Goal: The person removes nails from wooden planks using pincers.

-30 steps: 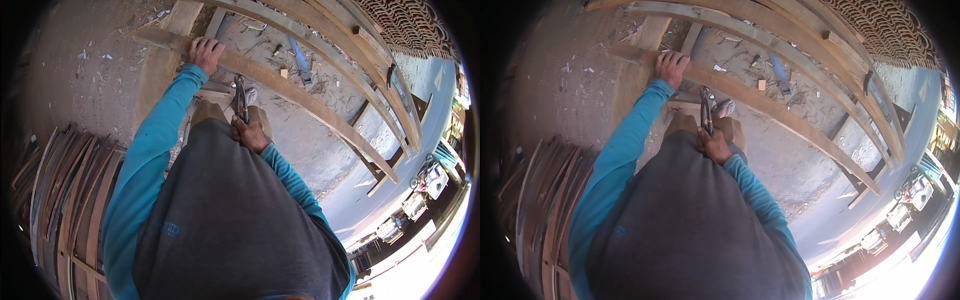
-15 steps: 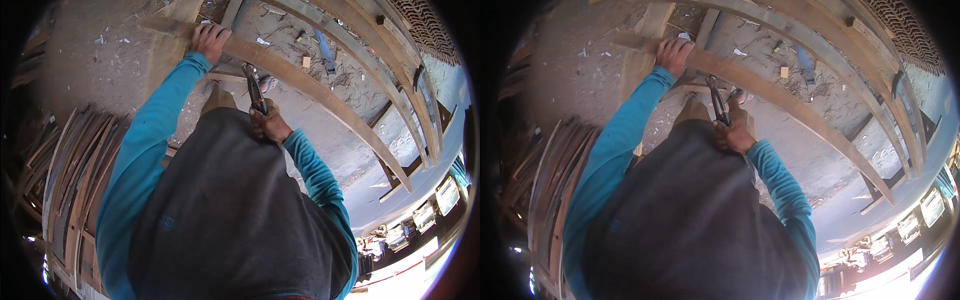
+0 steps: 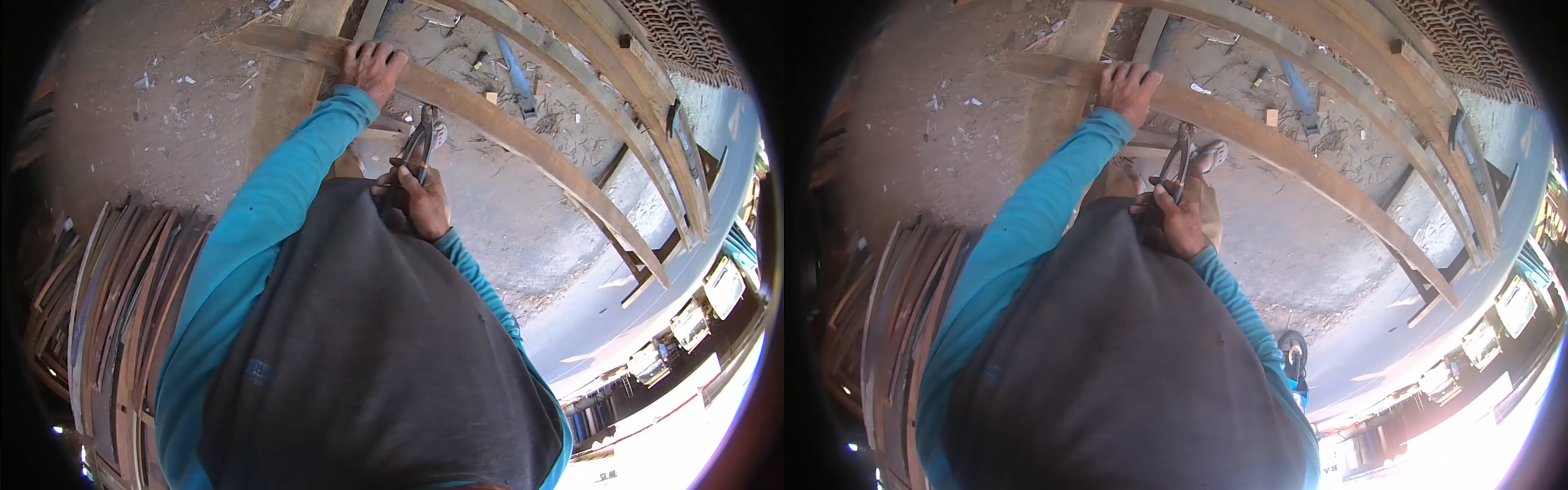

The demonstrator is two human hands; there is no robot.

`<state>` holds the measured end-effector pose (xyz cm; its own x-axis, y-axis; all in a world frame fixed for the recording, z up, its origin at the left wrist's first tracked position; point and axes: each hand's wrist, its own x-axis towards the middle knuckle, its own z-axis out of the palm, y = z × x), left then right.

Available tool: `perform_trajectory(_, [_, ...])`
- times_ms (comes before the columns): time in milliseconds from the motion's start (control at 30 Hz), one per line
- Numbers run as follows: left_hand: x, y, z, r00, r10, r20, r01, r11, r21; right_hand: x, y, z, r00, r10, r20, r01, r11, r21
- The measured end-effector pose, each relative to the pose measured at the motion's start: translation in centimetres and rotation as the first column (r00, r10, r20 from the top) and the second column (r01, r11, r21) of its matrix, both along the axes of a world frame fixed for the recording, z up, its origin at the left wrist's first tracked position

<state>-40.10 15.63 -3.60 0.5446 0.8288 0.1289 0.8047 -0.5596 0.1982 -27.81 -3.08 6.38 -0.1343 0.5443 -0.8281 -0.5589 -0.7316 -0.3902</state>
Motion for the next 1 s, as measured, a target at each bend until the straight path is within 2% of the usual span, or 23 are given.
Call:
perform_trajectory(67, [-0.1, 0.1, -0.1, 1.000, 0.012, -0.002, -0.012, 1.000, -0.015, -1.5, 0.2, -0.3, 0.999, -0.027, 0.034, 0.026, 0.998, 0.051])
perform_trajectory(133, [0.0, 0.0, 0.0, 0.999, 0.001, -0.048, -0.002, 1.000, -0.026, -1.7, -0.6, -1.1, 0.974, -0.187, -0.131, 0.195, 0.979, 0.055])
perform_trajectory(167, [-0.1, 0.0, 0.1, 0.999, -0.005, -0.045, 0.003, 1.000, -0.029, -1.6, -1.1, -1.5, 0.954, -0.230, -0.191, 0.236, 0.972, 0.011])
perform_trajectory(200, [-0.1, -0.3, -0.1, 1.000, -0.002, -0.031, 0.001, 0.999, -0.034, -1.8, -1.2, -0.8, 0.958, -0.228, -0.176, 0.233, 0.972, 0.010])
perform_trajectory(267, [-0.1, 0.0, -0.3, 1.000, 0.006, -0.017, -0.007, 0.998, -0.060, -2.0, -0.3, 0.8, 0.880, -0.319, -0.350, 0.317, 0.946, -0.067])
perform_trajectory(333, [0.1, 0.1, -0.4, 0.999, 0.051, -0.015, -0.052, 0.998, -0.040, -0.8, -0.5, -0.6, 0.932, -0.193, -0.306, 0.202, 0.979, -0.002])
perform_trajectory(400, [0.1, 0.2, -0.2, 0.999, 0.022, -0.029, -0.025, 0.995, -0.096, 0.9, -1.4, -3.5, 0.948, -0.063, -0.313, 0.028, 0.993, -0.114])
perform_trajectory(467, [0.1, 0.3, -0.3, 0.998, 0.058, -0.022, -0.059, 0.997, -0.056, 1.6, -1.1, -3.6, 0.961, 0.018, -0.275, -0.047, 0.994, -0.100])
perform_trajectory(533, [-0.1, 0.0, -0.8, 0.997, 0.015, 0.072, -0.020, 0.998, 0.063, 2.4, -1.1, -3.7, 0.979, 0.163, -0.125, -0.175, 0.980, -0.093])
perform_trajectory(567, [-0.2, -0.6, -1.1, 0.998, 0.027, 0.060, -0.030, 0.999, 0.043, 2.7, -1.4, -3.9, 0.983, 0.182, -0.036, -0.183, 0.982, -0.042])
perform_trajectory(600, [-0.2, -0.6, -0.6, 0.997, 0.012, 0.070, -0.017, 0.997, 0.069, 3.2, -1.4, -3.5, 0.982, 0.185, -0.049, -0.187, 0.981, -0.058])
perform_trajectory(700, [-0.3, -0.2, -0.9, 0.997, -0.004, 0.078, -0.005, 0.992, 0.124, 4.9, -0.6, -2.8, 0.959, 0.283, 0.011, -0.279, 0.951, -0.133])
perform_trajectory(767, [-0.4, -0.5, -0.9, 0.999, 0.002, 0.038, -0.006, 0.993, 0.121, 6.1, -0.5, -2.9, 0.935, 0.354, 0.011, -0.353, 0.934, -0.055])
perform_trajectory(900, [0.2, -0.4, -1.5, 0.998, 0.013, 0.060, -0.023, 0.985, 0.171, 9.2, -0.1, -4.0, 0.892, 0.453, -0.003, -0.453, 0.892, -0.004])
perform_trajectory(967, [1.3, -0.5, -1.3, 0.998, 0.026, 0.058, -0.036, 0.984, 0.176, 10.9, 0.2, -4.1, 0.825, 0.546, 0.145, -0.556, 0.830, 0.037])
perform_trajectory(1000, [2.1, -0.2, -1.5, 0.998, 0.025, 0.057, -0.035, 0.980, 0.193, 11.8, 1.0, -3.8, 0.820, 0.552, 0.150, -0.562, 0.827, 0.033])
